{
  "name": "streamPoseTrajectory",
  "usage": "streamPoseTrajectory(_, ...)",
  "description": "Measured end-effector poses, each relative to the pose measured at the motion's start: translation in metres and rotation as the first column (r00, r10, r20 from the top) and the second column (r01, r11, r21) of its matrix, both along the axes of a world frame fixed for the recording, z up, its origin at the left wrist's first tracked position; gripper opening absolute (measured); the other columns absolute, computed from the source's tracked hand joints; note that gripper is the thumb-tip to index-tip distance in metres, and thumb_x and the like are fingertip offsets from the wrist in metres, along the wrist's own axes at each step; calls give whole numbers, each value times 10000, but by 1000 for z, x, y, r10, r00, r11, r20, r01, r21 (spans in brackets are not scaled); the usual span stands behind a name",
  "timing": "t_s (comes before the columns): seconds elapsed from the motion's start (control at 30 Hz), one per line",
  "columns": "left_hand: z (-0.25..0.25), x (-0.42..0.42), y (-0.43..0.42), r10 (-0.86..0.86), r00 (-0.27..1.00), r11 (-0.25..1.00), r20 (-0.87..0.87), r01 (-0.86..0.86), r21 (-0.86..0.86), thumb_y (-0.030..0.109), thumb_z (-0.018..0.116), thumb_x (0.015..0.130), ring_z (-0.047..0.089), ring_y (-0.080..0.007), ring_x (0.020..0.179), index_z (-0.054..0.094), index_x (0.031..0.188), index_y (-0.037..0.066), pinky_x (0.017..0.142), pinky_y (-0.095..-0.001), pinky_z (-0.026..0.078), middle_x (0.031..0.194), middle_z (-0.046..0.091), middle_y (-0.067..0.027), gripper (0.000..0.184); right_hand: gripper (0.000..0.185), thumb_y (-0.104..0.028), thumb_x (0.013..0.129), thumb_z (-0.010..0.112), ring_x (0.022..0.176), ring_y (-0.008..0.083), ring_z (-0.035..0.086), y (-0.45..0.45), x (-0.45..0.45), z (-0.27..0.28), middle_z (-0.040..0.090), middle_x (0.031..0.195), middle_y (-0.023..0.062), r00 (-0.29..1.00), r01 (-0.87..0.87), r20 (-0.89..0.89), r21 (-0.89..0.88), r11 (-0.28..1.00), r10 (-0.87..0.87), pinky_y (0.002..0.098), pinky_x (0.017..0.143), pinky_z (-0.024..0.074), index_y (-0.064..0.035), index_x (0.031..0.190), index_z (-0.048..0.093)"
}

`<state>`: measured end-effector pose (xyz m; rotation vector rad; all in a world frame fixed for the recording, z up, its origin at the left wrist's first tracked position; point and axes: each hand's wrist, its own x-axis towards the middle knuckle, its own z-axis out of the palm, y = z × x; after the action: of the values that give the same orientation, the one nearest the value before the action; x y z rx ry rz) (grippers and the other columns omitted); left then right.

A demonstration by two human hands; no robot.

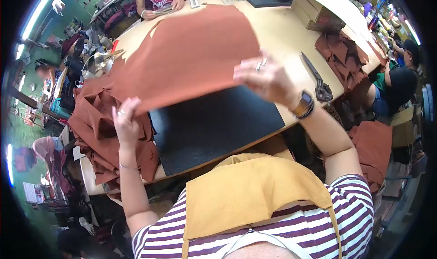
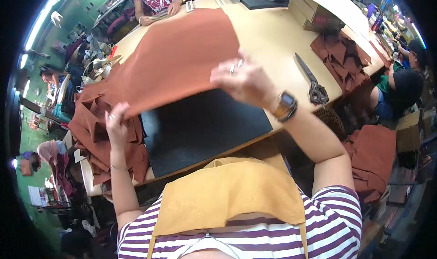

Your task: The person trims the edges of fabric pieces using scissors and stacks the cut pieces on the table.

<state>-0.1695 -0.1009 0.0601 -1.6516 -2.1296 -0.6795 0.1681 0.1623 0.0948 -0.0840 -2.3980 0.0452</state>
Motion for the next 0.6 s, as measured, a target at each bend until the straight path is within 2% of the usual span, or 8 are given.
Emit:
streamPoseTrajectory(0.03, -15, 9, -15, 27, 1000, 993, -6, -28, -117, -110, 447, 662, 531, -245, 1195, 637, 1101, 148, 1108, -535, 191, 1146, 640, -39, 544, 152, -120, 782, 716, 998, 160, 638, -11, 4, -23, 686, 999, -24, 997, -31, 66, -99, 995, 38, 478, 998, 390, -175, 917, 676)
streamPoseTrajectory(0.1, -31, 20, -38, 75, 993, 946, 97, -40, -322, 29, 568, 745, 466, -252, 1264, 651, 1077, 154, 1112, -571, 145, 1194, 621, -29, 364, 133, -140, 790, 702, 1049, 161, 617, -34, 9, -64, 672, 1054, -27, 982, -30, 179, -213, 977, 69, 523, 1023, 355, -174, 913, 667)
streamPoseTrajectory(0.2, -18, 54, -35, 39, 989, 955, 143, 5, -296, 321, 710, 755, 423, -305, 1296, 652, 1071, 138, 1091, -616, 130, 1242, 590, -65, 370, 99, -210, 833, 666, 1107, 164, 587, -68, 14, -101, 640, 1136, -13, 941, -10, 314, -339, 941, 123, 596, 1031, 314, -167, 921, 651)
streamPoseTrajectory(0.3, -18, 87, 8, -55, 976, 972, 212, 100, -212, 335, 689, 787, 402, -310, 1310, 645, 1103, 141, 1080, -635, 131, 1285, 561, -77, 374, 205, -342, 857, 644, 1115, 164, 582, -99, 11, -109, 637, 1144, -7, 934, -104, 290, -336, 936, 208, 620, 1020, 301, -172, 971, 650)
streamPoseTrajectory(0.43, -48, 129, 80, 126, 953, 905, 276, 4, -426, 518, 500, 897, 183, -358, 1411, 398, 1405, 184, 1049, -683, 124, 1492, 288, -176, 616, 330, -429, 820, 669, 1081, 170, 601, -102, 18, -87, 654, 1094, 10, 949, -138, 210, -389, 911, 234, 604, 1035, 277, -159, 1008, 644)
streamPoseTrajectory(0.47, -57, 132, 97, 185, 948, 849, 261, -21, -528, 615, 444, 882, 111, -374, 1425, 273, 1469, 211, 1039, -702, 110, 1525, 186, -201, 733, 345, -418, 793, 694, 1054, 179, 614, -90, 25, -80, 663, 1070, 17, 961, -75, 215, -406, 911, 175, 588, 1038, 276, -156, 1011, 642)
streamPoseTrajectory(0.57, -73, 154, 129, 173, 982, 828, 76, -103, -551, 669, 451, 844, 103, -373, 1427, 256, 1477, 224, 1040, -706, 97, 1533, 161, -196, 798, 287, -310, 774, 712, 937, 216, 647, -37, 67, -76, 680, 996, 62, 964, 228, 205, -322, 919, -167, 434, 905, 430, -111, 969, 647)
streamPoseTrajectory(0.6, -75, 156, 136, 121, 986, 850, 119, -41, -525, 709, 485, 796, 108, -370, 1427, 282, 1470, 233, 1039, -709, 95, 1540, 141, -188, 850, 251, -267, 796, 686, 907, 238, 644, -16, 87, -79, 678, 984, 85, 902, 379, 232, -24, 925, -363, 398, 832, 468, -85, 964, 646)
